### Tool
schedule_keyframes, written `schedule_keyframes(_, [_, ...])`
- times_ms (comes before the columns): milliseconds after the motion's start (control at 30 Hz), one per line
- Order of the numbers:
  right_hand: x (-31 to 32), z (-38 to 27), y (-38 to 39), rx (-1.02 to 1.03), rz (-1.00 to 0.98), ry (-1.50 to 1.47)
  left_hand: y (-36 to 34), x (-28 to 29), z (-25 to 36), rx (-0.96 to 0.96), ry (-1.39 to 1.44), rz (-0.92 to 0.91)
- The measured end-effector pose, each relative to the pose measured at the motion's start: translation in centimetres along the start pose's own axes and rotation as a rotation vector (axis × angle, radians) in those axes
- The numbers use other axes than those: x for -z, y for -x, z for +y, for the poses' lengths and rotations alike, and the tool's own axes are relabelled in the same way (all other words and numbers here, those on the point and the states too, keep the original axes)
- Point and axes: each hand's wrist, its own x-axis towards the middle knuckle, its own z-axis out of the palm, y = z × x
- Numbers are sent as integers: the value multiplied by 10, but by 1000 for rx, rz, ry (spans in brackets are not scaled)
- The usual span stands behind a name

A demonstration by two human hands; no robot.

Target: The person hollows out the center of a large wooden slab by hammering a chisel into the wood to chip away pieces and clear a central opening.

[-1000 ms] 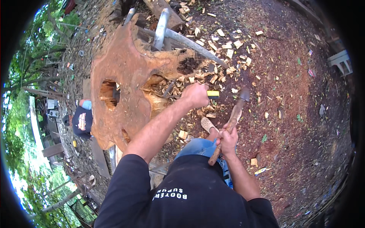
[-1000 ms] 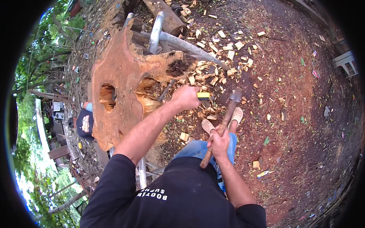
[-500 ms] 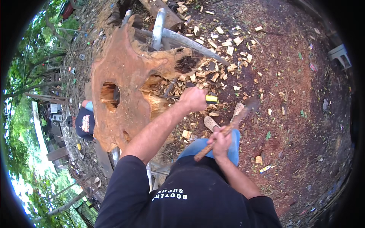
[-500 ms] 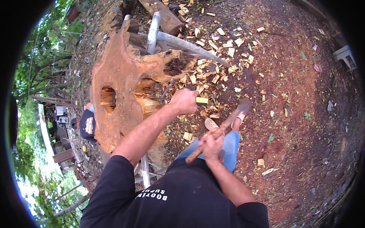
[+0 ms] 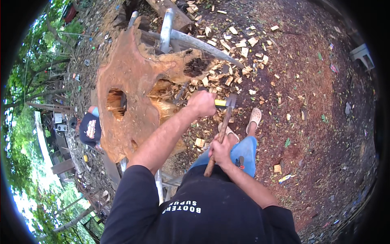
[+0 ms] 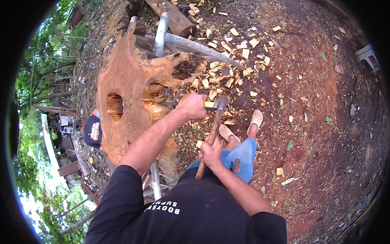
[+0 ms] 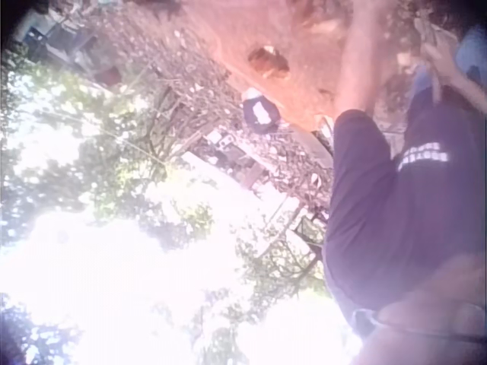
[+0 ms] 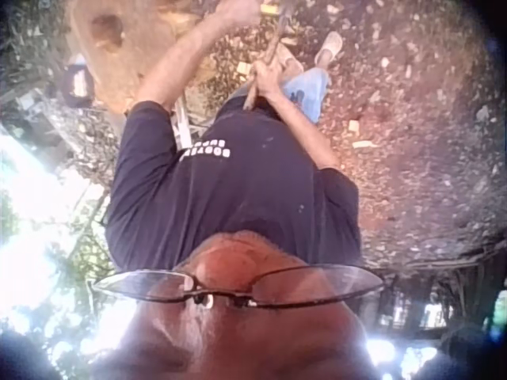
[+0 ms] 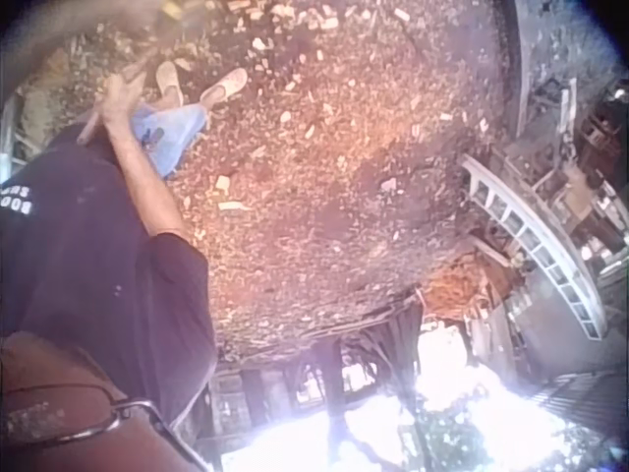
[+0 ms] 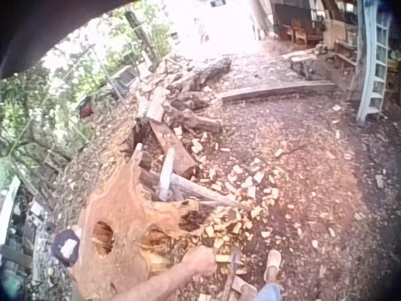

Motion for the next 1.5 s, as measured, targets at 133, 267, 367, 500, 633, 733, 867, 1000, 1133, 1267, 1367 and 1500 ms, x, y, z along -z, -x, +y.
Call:
schedule_keyframes(133, [27, -12, -4, -3, 15, -90, 3, 5, -1, 31, -5, 10])
schedule_keyframes(267, [30, -12, -1, 201, 267, -372, 3, -5, -6, 3, -1, 20])
schedule_keyframes(367, [-7, -9, 8, 167, 85, -121, 3, -6, -4, -10, -8, -10])
schedule_keyframes(500, [5, 9, 0, -39, 74, -69, 5, -5, -6, -29, -19, 36])
schedule_keyframes(633, [29, 3, 4, 136, 297, -372, 16, -11, 0, -54, -107, -52])
schedule_keyframes(733, [-12, 0, 17, 218, 279, -356, 20, -7, 3, -57, -124, -79])
schedule_keyframes(867, [-28, 16, 15, -42, 51, -200, 14, -11, -6, -58, -61, 15])
schedule_keyframes(1000, [9, 7, 20, 19, 169, -233, 16, -16, -9, -86, -123, -1])
schedule_keyframes(1133, [-5, -2, 24, 144, 422, -442, 16, -19, -6, -130, -144, -13])
schedule_keyframes(1267, [-22, 18, 19, -156, -9, -254, 13, -27, -12, -108, -140, 27])
schedule_keyframes(1367, [-7, 16, 16, -130, 163, -410, 14, -32, -12, -136, -201, -35])
schedule_keyframes(1500, [2, -3, 22, -2, 400, -608, 19, -33, -14, -139, -215, -31])
